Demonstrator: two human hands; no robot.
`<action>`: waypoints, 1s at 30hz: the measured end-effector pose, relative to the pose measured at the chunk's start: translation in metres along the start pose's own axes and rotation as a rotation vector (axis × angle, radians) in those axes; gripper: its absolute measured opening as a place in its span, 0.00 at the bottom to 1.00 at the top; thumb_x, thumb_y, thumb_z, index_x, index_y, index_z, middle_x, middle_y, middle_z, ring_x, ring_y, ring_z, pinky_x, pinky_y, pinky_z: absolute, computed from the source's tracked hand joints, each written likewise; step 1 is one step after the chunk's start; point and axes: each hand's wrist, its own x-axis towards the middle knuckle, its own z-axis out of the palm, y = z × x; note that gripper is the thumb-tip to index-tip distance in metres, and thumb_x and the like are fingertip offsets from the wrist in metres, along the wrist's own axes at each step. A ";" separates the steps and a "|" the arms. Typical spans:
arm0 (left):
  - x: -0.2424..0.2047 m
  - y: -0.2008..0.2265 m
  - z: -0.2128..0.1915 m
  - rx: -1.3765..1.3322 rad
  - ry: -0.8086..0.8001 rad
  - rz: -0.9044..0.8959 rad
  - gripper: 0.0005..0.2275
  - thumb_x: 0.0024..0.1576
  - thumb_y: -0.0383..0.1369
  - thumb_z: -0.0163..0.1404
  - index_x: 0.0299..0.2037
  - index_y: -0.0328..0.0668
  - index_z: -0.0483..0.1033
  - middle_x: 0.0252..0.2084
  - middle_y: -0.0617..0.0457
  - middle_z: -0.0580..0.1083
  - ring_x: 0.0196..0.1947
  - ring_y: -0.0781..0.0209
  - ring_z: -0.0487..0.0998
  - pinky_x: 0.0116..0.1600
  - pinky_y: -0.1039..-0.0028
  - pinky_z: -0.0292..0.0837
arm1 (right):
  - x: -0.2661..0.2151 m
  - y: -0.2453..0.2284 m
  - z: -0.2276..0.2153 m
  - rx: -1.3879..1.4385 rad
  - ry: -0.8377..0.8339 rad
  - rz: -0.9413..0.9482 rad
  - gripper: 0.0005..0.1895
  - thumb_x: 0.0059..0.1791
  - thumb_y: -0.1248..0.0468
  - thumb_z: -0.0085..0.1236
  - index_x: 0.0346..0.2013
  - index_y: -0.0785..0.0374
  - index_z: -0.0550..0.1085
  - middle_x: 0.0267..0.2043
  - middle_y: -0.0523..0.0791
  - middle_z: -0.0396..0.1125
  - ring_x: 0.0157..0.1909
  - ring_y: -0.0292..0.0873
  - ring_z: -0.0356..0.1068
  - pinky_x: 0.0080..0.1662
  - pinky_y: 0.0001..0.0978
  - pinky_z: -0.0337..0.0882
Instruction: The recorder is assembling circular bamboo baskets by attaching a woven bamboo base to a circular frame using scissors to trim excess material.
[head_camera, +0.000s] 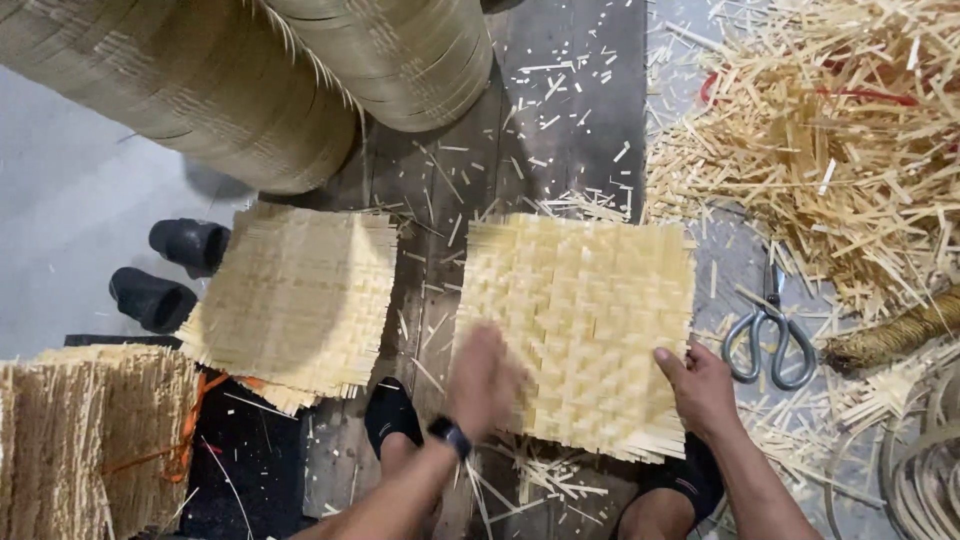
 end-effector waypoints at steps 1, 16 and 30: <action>0.021 0.002 -0.010 0.048 0.051 -0.600 0.21 0.56 0.39 0.61 0.55 0.42 0.69 0.42 0.49 0.75 0.36 0.59 0.76 0.43 0.66 0.77 | -0.001 -0.007 0.002 0.051 0.018 -0.014 0.15 0.52 0.61 0.63 0.44 0.72 0.77 0.31 0.43 0.69 0.30 0.33 0.58 0.32 0.30 0.61; 0.046 -0.088 -0.003 -0.325 0.117 -0.579 0.10 0.45 0.29 0.68 0.32 0.33 0.82 0.31 0.48 0.82 0.28 0.64 0.79 0.36 0.71 0.76 | -0.067 -0.131 0.071 -1.067 -0.152 -0.812 0.35 0.51 0.44 0.47 0.68 0.59 0.62 0.69 0.57 0.54 0.71 0.64 0.48 0.67 0.67 0.43; -0.025 0.041 0.013 -0.090 0.266 -0.006 0.05 0.56 0.30 0.53 0.37 0.39 0.72 0.32 0.47 0.74 0.31 0.53 0.76 0.36 0.63 0.74 | -0.076 -0.146 0.075 -1.633 -0.534 -0.444 0.26 0.57 0.46 0.39 0.66 0.51 0.64 0.70 0.46 0.56 0.81 0.59 0.38 0.75 0.64 0.32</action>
